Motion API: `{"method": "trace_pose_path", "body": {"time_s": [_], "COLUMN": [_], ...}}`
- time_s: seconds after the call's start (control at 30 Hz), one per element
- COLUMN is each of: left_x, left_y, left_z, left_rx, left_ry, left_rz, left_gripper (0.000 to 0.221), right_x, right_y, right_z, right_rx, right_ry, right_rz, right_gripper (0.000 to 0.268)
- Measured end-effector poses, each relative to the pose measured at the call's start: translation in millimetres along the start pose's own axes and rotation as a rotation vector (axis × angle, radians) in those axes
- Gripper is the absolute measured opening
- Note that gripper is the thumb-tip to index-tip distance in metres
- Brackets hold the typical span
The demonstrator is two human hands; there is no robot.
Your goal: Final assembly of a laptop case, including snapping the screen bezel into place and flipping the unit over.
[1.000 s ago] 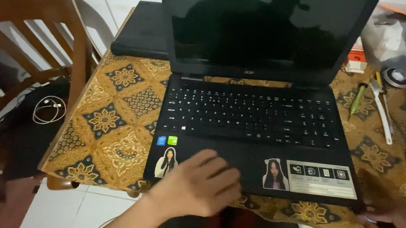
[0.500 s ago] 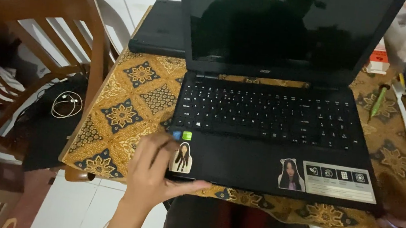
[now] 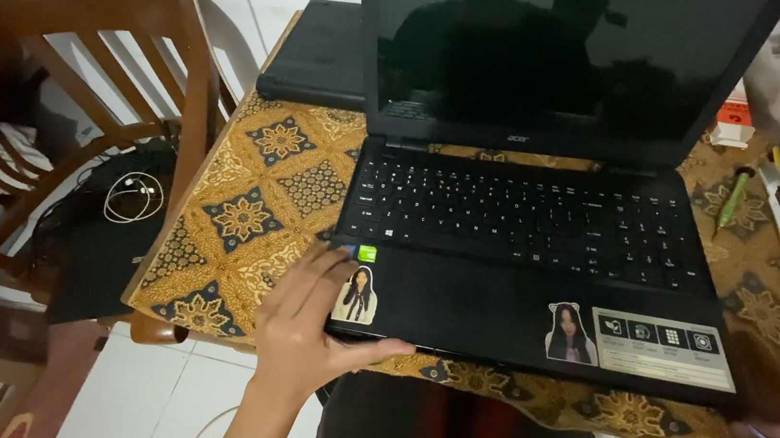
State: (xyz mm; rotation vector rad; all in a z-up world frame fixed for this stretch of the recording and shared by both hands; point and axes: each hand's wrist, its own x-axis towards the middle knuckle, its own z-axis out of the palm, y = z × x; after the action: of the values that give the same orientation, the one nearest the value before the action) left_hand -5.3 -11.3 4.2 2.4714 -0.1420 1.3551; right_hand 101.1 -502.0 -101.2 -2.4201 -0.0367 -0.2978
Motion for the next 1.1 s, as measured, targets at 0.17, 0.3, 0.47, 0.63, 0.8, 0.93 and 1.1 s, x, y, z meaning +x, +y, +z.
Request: {"method": "trace_pose_path", "body": {"time_s": [0.17, 0.3, 0.47, 0.63, 0.8, 0.93, 1.1], "left_x": [-6, -2, 2, 3, -3, -3, 1], "left_y": [-3, -1, 1, -1, 0, 4, 7], "left_z": [2, 3, 1, 1, -1, -2, -4], "left_rx": [0.072, 0.082, 0.075, 0.099, 0.09, 0.081, 0.031], "left_ry": [0.04, 0.082, 0.088, 0.088, 0.061, 0.066, 0.015], "left_rz": [0.037, 0.05, 0.069, 0.093, 0.106, 0.052, 0.013], "left_gripper": [0.079, 0.077, 0.072, 0.074, 0.073, 0.067, 0.066], "right_x": [1, 0, 7, 6, 49, 69, 103], "right_y": [-4, 2, 16, 60, 92, 64, -35], "right_z": [1, 5, 3, 14, 12, -15, -39], "right_rx": [0.072, 0.137, -0.1, 0.023, -0.061, -0.164, -0.225], "right_ry": [-0.018, -0.009, -0.026, 0.021, -0.115, -0.172, -0.216], "right_rz": [0.036, 0.095, 0.036, -0.033, 0.099, -0.08, -0.182], "right_gripper": [0.015, 0.016, 0.018, 0.017, 0.017, 0.017, 0.022]}}
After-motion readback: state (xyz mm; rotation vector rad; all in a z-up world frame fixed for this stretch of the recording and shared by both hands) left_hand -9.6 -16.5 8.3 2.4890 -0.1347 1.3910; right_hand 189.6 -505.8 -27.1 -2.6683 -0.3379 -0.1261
